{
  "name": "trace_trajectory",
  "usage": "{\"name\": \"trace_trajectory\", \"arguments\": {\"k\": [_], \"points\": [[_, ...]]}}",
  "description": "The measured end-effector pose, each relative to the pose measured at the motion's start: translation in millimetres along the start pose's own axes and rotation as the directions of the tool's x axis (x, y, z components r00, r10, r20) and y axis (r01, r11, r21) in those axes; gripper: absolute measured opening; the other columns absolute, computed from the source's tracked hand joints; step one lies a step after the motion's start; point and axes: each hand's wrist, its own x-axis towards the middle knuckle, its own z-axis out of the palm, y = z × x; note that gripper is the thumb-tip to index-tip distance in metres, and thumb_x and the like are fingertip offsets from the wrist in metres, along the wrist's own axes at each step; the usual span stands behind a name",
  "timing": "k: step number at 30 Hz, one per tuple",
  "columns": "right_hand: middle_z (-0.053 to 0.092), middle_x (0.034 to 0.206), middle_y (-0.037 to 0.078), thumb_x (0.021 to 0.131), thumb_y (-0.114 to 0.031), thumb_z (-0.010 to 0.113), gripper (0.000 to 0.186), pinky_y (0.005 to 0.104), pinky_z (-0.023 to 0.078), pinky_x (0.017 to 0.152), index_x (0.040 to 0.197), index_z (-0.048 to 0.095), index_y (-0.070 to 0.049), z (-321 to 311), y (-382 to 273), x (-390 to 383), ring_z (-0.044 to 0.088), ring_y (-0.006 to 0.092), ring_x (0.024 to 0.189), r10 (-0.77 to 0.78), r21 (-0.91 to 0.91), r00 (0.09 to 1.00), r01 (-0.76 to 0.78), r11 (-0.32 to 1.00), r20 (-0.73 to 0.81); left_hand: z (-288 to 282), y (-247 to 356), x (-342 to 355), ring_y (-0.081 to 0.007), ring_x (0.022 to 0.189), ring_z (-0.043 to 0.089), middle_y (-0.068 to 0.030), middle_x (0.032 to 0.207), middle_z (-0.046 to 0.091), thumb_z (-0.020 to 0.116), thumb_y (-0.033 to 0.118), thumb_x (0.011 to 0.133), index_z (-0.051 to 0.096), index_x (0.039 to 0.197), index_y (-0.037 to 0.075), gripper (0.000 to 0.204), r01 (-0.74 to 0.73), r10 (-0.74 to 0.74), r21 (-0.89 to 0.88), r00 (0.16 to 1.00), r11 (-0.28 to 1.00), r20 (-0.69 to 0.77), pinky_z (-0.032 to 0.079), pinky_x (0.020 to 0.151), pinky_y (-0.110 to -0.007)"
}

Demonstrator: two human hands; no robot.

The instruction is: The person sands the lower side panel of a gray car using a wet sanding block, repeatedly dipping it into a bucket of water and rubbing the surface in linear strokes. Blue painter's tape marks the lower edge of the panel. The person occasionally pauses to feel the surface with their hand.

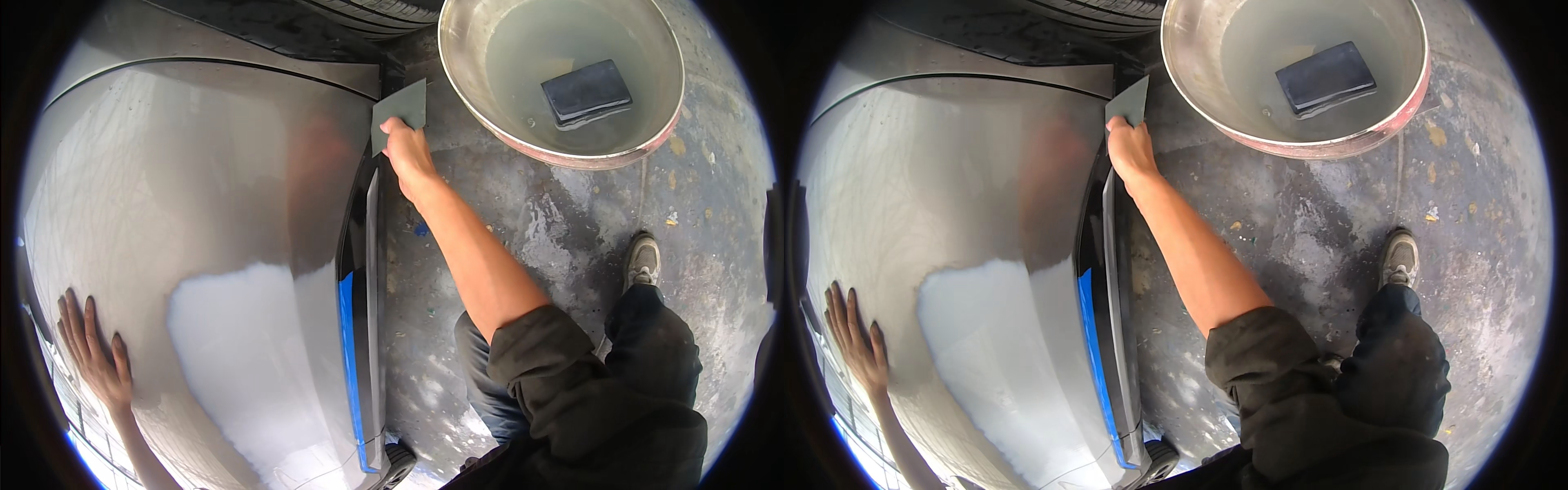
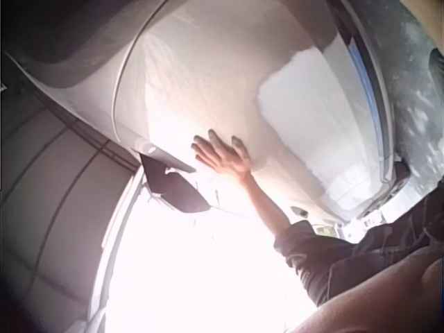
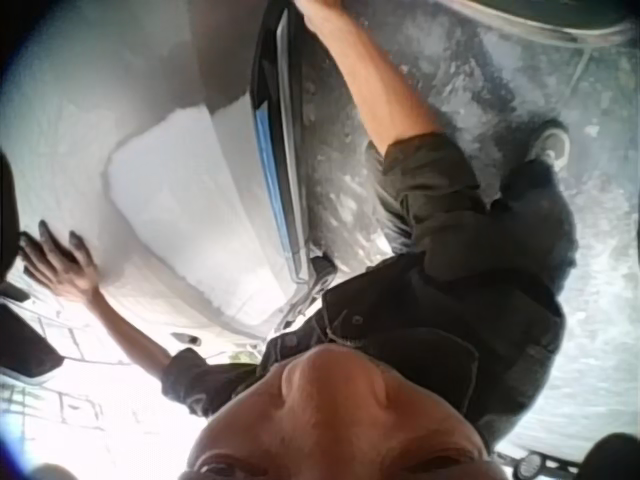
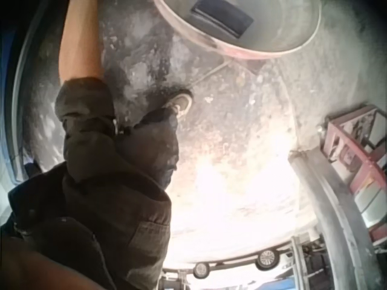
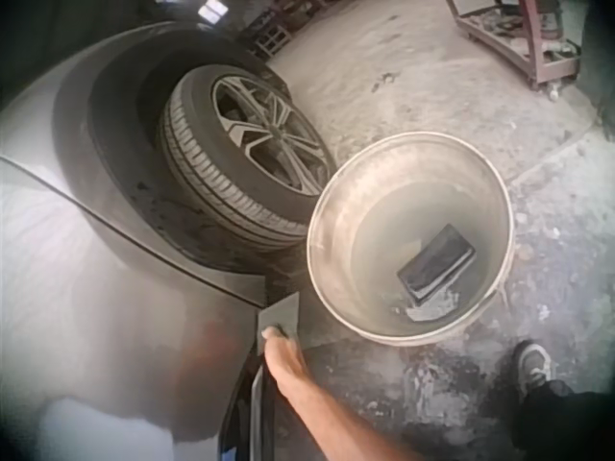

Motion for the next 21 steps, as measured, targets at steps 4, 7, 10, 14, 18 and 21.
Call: {"name": "trace_trajectory", "arguments": {"k": [4, 7, 10, 14, 18, 21], "points": [[0.056, 0.138, 0.013, 0.097, -0.025, 0.056, 0.050, 0.0400, 0.043, 0.110, 0.140, 0.050, 0.000, 3, 14, -7, 0.053, 0.0239, 0.128, 0.087, 0.116, 0.996, -0.083, 0.990, -0.030, -1, 0, 1, -0.0344, 0.157, 0.032, -0.0109, 0.167, 0.039, 0.038, 0.050, 0.107, 0.046, 0.158, 0.022, 0.059, -0.005, 0.005, 0.004, 1.000, 1.000, -0.004, 0.025, 0.126, -0.062], [0.058, 0.135, 0.013, 0.098, -0.023, 0.055, 0.046, 0.0397, 0.046, 0.110, 0.137, 0.051, 0.001, 2, 22, -20, 0.056, 0.0228, 0.124, 0.117, 0.208, 0.993, -0.114, 0.971, 0.000, -1, 1, 3, -0.0341, 0.157, 0.032, -0.0105, 0.167, 0.039, 0.039, 0.051, 0.107, 0.046, 0.159, 0.023, 0.059, -0.002, 0.002, 0.002, 1.000, 1.000, -0.010, 0.024, 0.126, -0.061], [0.060, 0.132, 0.013, 0.099, -0.022, 0.055, 0.042, 0.0400, 0.047, 0.111, 0.134, 0.053, 0.001, 4, 26, -29, 0.059, 0.0226, 0.121, 0.148, 0.248, 0.989, -0.139, 0.959, -0.019, 1, 0, 0, -0.0339, 0.157, 0.031, -0.0099, 0.167, 0.039, 0.039, 0.052, 0.107, 0.046, 0.159, 0.023, 0.060, 0.000, 0.000, 0.015, 1.000, 1.000, -0.005, 0.024, 0.126, -0.061], [0.061, 0.129, 0.013, 0.098, -0.021, 0.056, 0.039, 0.0406, 0.048, 0.111, 0.129, 0.056, 0.003, 4, 43, -33, 0.061, 0.0231, 0.118, 0.159, 0.292, 0.987, -0.151, 0.944, -0.002, 3, -1, 0, -0.0336, 0.157, 0.031, -0.0093, 0.167, 0.039, 0.039, 0.053, 0.107, 0.046, 0.159, 0.023, 0.061, -0.001, 0.002, 0.022, 1.000, 1.000, -0.017, 0.023, 0.127, -0.061], [0.062, 0.125, 0.014, 0.098, -0.020, 0.056, 0.038, 0.0408, 0.048, 0.111, 0.127, 0.056, 0.004, 7, 52, -45, 0.061, 0.0236, 0.118, 0.176, 0.294, 0.984, -0.168, 0.941, -0.003, 2, -1, 0, -0.0334, 0.157, 0.031, -0.0095, 0.167, 0.038, 0.038, 0.053, 0.107, 0.046, 0.159, 0.023, 0.060, 0.005, -0.005, 0.028, 1.000, 1.000, -0.001, 0.024, 0.127, -0.060], [0.062, 0.126, 0.013, 0.098, -0.020, 0.057, 0.037, 0.0409, 0.048, 0.111, 0.127, 0.057, 0.004, 9, 62, -55, 0.061, 0.0234, 0.118, 0.199, 0.310, 0.980, -0.192, 0.931, 0.009, 0, 1, 2, -0.0334, 0.157, 0.031, -0.0095, 0.167, 0.038, 0.038, 0.053, 0.107, 0.046, 0.159, 0.023, 0.060, 0.009, -0.009, 0.022, 1.000, 1.000, 0.004, 0.024, 0.127, -0.060]]}}
